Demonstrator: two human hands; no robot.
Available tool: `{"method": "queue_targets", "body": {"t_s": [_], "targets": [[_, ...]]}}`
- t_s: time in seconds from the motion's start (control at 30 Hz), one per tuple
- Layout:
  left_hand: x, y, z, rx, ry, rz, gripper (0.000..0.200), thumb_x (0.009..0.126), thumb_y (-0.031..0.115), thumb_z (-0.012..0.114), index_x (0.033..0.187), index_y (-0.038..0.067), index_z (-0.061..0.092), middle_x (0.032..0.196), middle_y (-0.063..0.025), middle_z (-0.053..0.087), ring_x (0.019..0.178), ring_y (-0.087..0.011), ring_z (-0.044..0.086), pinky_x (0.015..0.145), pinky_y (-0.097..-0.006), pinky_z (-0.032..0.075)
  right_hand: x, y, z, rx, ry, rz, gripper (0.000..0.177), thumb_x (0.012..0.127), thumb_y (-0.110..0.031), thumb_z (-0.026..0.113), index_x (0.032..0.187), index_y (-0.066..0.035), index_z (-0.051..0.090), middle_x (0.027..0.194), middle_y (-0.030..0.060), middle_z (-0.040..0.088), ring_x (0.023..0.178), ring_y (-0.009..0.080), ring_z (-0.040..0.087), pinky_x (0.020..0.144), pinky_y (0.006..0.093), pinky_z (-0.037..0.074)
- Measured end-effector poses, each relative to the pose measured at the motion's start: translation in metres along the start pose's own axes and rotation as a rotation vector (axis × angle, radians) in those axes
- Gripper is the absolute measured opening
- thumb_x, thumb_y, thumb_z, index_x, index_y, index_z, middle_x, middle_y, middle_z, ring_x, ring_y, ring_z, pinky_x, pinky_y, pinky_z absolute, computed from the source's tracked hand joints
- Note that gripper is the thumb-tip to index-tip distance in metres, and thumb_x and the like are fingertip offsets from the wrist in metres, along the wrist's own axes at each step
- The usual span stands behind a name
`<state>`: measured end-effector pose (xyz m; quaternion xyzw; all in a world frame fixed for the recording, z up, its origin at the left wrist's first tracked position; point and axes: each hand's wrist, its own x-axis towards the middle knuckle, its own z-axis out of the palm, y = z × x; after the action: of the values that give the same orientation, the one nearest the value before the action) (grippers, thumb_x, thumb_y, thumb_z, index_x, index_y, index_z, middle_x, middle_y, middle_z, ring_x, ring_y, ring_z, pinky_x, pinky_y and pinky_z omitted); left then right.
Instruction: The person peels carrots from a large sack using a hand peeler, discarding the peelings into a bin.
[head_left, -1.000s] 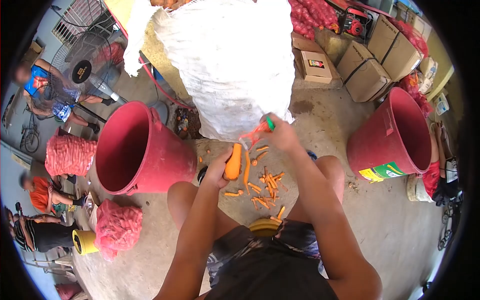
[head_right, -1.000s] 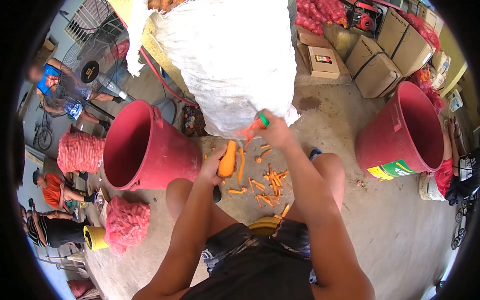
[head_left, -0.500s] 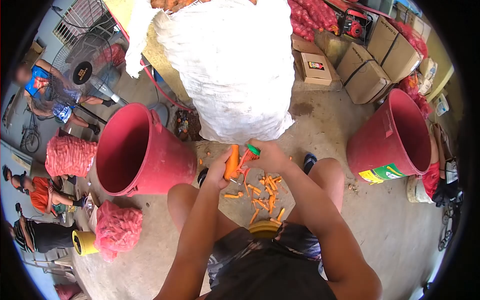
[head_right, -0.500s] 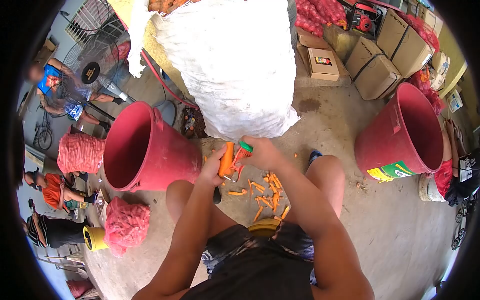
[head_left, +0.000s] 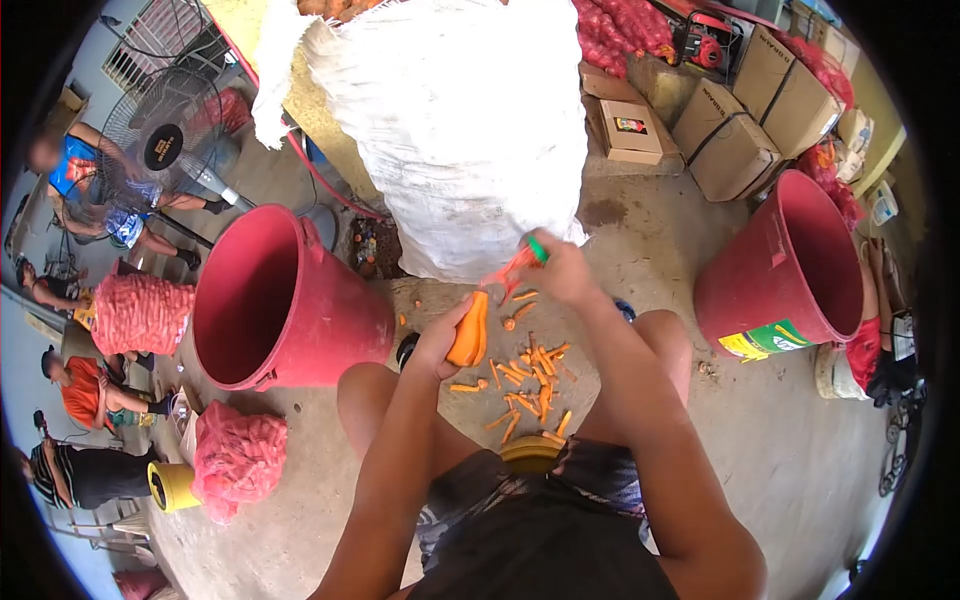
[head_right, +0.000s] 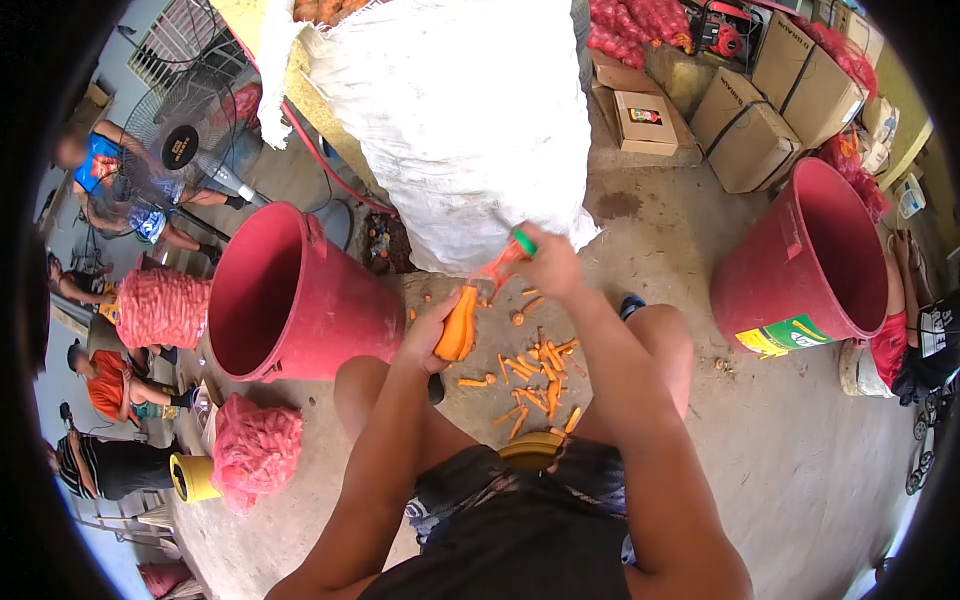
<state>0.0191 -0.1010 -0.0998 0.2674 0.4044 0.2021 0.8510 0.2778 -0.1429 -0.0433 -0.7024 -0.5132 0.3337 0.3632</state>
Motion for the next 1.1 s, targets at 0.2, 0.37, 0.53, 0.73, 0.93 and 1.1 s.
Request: {"method": "queue_targets", "body": {"t_s": [0.2,0.37,0.53,0.73,0.93,1.1], "targets": [[0.011,0.001,-0.004,-0.138,0.064,0.132,0.037,0.107,0.045,0.059,0.126,0.014,0.066,0.097,-0.0058,0.07,0.076,-0.0175,0.068,0.066,-0.0371,0.057,-0.027,-0.004,0.028,0.021,-0.1,-0.298,0.05,0.076,-0.027,0.095,0.114,-0.009,0.067,0.089,0.0088,0.073,0.081,0.0197,0.068,0.076,0.0367,0.056],[-0.005,0.003,0.017,-0.062,0.056,0.076,0.037,0.108,0.045,0.058,0.125,0.013,0.066,0.099,-0.0064,0.071,0.077,-0.0173,0.068,0.065,-0.0356,0.057,-0.003,0.009,0.011,-0.025,0.04,-0.178,0.05,0.076,-0.028,0.094,0.114,-0.01,0.067,0.089,0.0111,0.074,0.081,0.0245,0.07,0.077,0.0388,0.057],[0.006,0.003,0.0,-0.069,-0.016,0.088,0.039,0.109,0.042,0.057,0.132,0.012,0.063,0.104,-0.0058,0.072,0.078,-0.0169,0.069,0.066,-0.0339,0.058,-0.019,-0.006,0.017,-0.038,-0.043,-0.112,0.051,0.076,-0.027,0.093,0.116,-0.011,0.068,0.091,0.0138,0.074,0.085,0.0296,0.073,0.078,0.0409,0.057],[-0.005,0.006,0.02,-0.102,-0.005,0.113,0.036,0.11,0.04,0.056,0.13,0.01,0.062,0.109,-0.0065,0.071,0.081,-0.0182,0.07,0.069,-0.0344,0.06,-0.015,-0.003,0.022,0.032,-0.137,-0.196,0.053,0.074,-0.03,0.095,0.116,-0.011,0.069,0.098,0.0139,0.075,0.09,0.0256,0.072,0.083,0.0398,0.057],[0.001,0.007,0.011,-0.126,0.006,0.087,0.036,0.109,0.041,0.056,0.132,0.014,0.062,0.101,-0.0066,0.071,0.077,-0.0176,0.069,0.064,-0.0344,0.057,-0.01,0.001,0.029,0.09,-0.116,-0.249,0.045,0.078,-0.018,0.093,0.114,-0.007,0.068,0.092,0.0075,0.075,0.08,0.0171,0.068,0.078,0.0364,0.056],[-0.023,0.012,0.015,0.113,-0.016,-0.003,0.04,0.107,0.048,0.058,0.123,0.012,0.061,0.089,-0.0092,0.068,0.071,-0.0206,0.067,0.063,-0.0346,0.055,0.014,0.004,-0.003,0.036,0.016,0.005,0.05,0.078,-0.027,0.093,0.117,-0.009,0.067,0.093,0.008,0.075,0.086,0.0172,0.067,0.081,0.0362,0.056]]}}
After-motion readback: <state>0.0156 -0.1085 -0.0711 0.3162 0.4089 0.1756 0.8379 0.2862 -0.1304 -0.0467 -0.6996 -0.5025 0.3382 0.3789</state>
